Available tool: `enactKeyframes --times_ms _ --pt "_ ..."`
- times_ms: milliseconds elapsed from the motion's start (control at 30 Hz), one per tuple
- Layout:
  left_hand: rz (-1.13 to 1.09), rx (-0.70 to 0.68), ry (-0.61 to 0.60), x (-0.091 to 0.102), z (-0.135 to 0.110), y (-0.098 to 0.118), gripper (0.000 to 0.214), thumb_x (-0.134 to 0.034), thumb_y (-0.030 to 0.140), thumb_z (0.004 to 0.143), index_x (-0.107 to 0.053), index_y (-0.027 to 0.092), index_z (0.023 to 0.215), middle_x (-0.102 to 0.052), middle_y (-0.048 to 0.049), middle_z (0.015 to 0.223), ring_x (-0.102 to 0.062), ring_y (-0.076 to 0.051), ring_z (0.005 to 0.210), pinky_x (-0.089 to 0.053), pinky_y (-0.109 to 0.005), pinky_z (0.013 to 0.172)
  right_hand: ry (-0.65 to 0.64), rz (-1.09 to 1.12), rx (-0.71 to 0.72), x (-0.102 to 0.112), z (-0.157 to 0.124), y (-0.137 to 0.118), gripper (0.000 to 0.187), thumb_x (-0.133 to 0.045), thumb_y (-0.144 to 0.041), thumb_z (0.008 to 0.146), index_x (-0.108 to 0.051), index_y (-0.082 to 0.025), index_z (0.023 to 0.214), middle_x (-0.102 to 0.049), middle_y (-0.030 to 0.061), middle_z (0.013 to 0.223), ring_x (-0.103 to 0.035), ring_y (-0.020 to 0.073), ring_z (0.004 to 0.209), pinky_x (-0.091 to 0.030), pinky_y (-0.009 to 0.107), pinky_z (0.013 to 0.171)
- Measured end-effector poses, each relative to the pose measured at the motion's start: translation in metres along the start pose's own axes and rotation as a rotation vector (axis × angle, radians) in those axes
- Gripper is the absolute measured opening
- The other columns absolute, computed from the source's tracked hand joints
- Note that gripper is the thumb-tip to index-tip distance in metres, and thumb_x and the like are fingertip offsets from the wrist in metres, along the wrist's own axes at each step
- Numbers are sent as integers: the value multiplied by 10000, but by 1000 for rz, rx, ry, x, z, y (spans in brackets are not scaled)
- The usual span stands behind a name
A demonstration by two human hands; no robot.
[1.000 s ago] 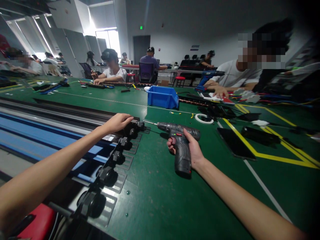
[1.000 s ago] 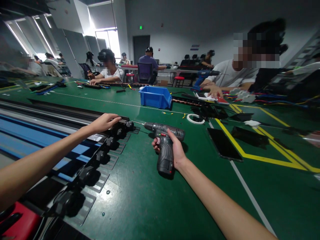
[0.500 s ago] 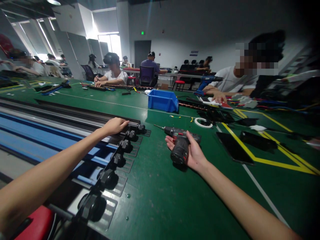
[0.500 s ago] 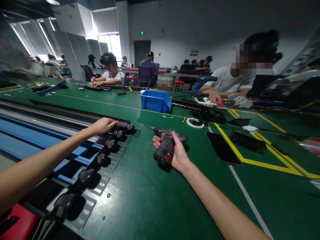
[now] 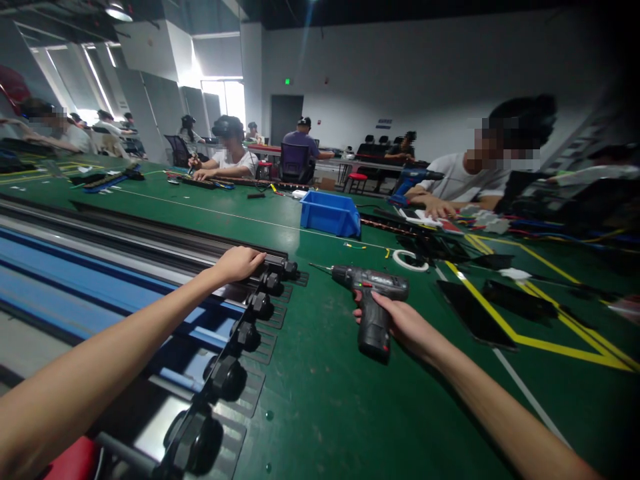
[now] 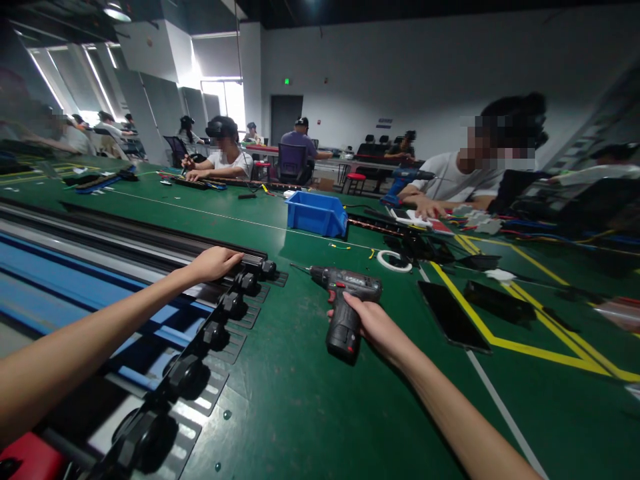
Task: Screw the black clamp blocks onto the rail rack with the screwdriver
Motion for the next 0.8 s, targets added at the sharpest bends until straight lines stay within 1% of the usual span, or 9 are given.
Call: enactKeyframes --times_ms 67,133,267,333,400,500,667,733,800 --pt "8 3 4 0 0 -1 624 -235 566 990 -719 198 850 -729 -118 827 -676 -261 820 -373 -287 642 62 -38 -5 2 4 4 507 -533 -541 938 -627 -115 1196 -738 173 997 -728 256 852 -586 340 724" --pt "14 4 6 -1 0 -1 618 -236 561 990 -718 199 851 -730 -119 831 -678 -264 824 -374 -289 639 131 -130 -20 5 7 7 571 -468 -618 935 -675 -102 1062 -744 168 902 -722 251 772 -570 324 665" --pt "20 6 3 -1 0 0 613 -239 555 992 -718 200 849 -733 -121 841 -682 -266 842 -386 -291 656 277 -512 5 12 13 5 705 -368 -727 907 -686 -125 724 -694 119 627 -640 209 530 -471 282 507" --pt "25 4 5 -1 0 0 608 -241 548 994 -719 201 853 -734 -122 844 -683 -267 844 -388 -292 659 272 -662 15 10 13 0 752 -325 -742 908 -652 -141 595 -650 105 529 -619 199 485 -456 274 509" --pt "31 1 7 -1 0 0 603 -242 542 996 -720 202 856 -733 -123 842 -683 -269 835 -386 -293 651 226 -748 14 4 10 -6 788 -280 -737 921 -623 -153 518 -623 104 479 -623 198 472 -468 273 537" --pt "38 -1 7 -1 0 0 608 -239 544 995 -722 202 854 -733 -126 840 -683 -269 826 -385 -294 646 180 -829 24 -4 5 -10 809 -237 -733 930 -605 -164 487 -622 101 474 -606 186 431 -473 277 541" --pt "39 10 -3 -2 0 -1 630 -224 563 992 -729 205 873 -736 -130 858 -685 -275 857 -395 -297 668 284 -950 69 -8 -1 -9 725 -275 -709 937 -648 -176 618 -666 78 557 -618 189 454 -464 282 528" --pt "35 11 -7 -3 1 -1 633 -221 567 990 -733 207 896 -738 -127 873 -685 -274 876 -399 -295 677 282 -991 100 -8 -2 -9 704 -262 -676 956 -658 -184 646 -668 78 575 -633 200 497 -462 287 555" --pt "28 8 -8 -3 1 -2 631 -220 565 990 -737 208 928 -741 -123 889 -684 -270 899 -402 -290 689 315 -1077 169 -6 -3 -10 672 -263 -634 973 -664 -195 660 -673 94 612 -657 227 577 -451 298 591"
Point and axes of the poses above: each hand's wrist, its own z-axis towards the middle knuckle, its own x-axis out of the back of the hand, y = z × x, the point moved 2 cm from there along z, towards the middle knuckle
